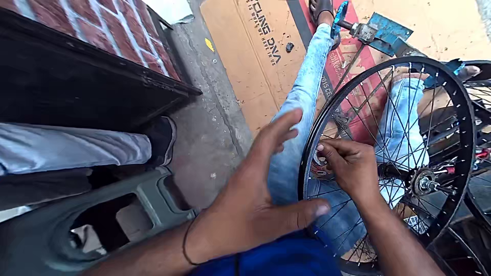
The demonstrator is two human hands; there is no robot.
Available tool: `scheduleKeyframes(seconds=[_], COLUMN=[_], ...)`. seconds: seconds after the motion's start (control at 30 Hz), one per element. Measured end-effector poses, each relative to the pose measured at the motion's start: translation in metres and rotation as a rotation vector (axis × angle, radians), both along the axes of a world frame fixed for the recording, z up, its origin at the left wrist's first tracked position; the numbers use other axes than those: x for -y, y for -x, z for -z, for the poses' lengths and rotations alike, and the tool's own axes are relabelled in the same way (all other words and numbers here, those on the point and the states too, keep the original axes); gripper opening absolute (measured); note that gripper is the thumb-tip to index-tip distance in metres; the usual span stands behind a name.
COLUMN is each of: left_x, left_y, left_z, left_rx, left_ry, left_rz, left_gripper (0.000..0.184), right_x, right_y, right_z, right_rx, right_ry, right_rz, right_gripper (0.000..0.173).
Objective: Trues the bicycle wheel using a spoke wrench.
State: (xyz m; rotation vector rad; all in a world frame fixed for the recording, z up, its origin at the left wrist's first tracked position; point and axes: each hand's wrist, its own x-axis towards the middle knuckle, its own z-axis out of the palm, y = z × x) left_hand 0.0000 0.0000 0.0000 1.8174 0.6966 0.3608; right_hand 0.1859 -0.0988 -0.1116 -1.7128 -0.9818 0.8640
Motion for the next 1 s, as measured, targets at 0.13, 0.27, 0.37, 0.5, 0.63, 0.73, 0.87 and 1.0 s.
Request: scheduleKeyframes(seconds=[0.13, 0.27, 0.37, 0.5, 0.63, 0.73, 0.87, 1.0], left_x=[0.030, 0.034, 0.037, 0.038, 0.037, 0.037, 0.038, 0.038], left_y=[0.007, 0.008, 0.024, 0.020, 0.019, 0.022, 0.017, 0.014], left_z=[0.055, 0.069, 0.072, 0.074, 0.074, 0.073, 0.066, 0.063], left_rx=[-0.210, -0.223, -0.121, -0.094, -0.090, -0.164, -0.131, -0.115], left_ry=[0.298, 0.523, 0.587, 0.541, 0.533, 0.375, 0.488, 0.559], left_rz=[-0.072, -0.126, -0.062, -0.047, -0.060, -0.012, -0.046, -0.096], left_gripper=[0.089, 0.089, 0.088, 0.083, 0.080, 0.081, 0.081, 0.083], right_x=[0.008, 0.029, 0.039, 0.041, 0.033, 0.027, 0.025, 0.032], right_y=[0.008, 0.000, -0.007, -0.009, -0.004, -0.003, 0.011, 0.012], right_z=[0.008, 0.013, 0.013, 0.019, 0.013, -0.005, -0.008, 0.002], right_rx=[0.206, 0.262, 0.323, 0.554, 0.367, -0.035, -0.004, 0.163], right_ry=[-0.038, -0.099, -0.150, -0.235, -0.040, 0.210, 0.261, 0.122], right_rz=[-0.053, -0.433, -0.602, -0.592, -0.506, -0.445, -0.310, -0.392], right_gripper=[0.015, 0.038, 0.042, 0.039, 0.035, 0.028, 0.026, 0.028])
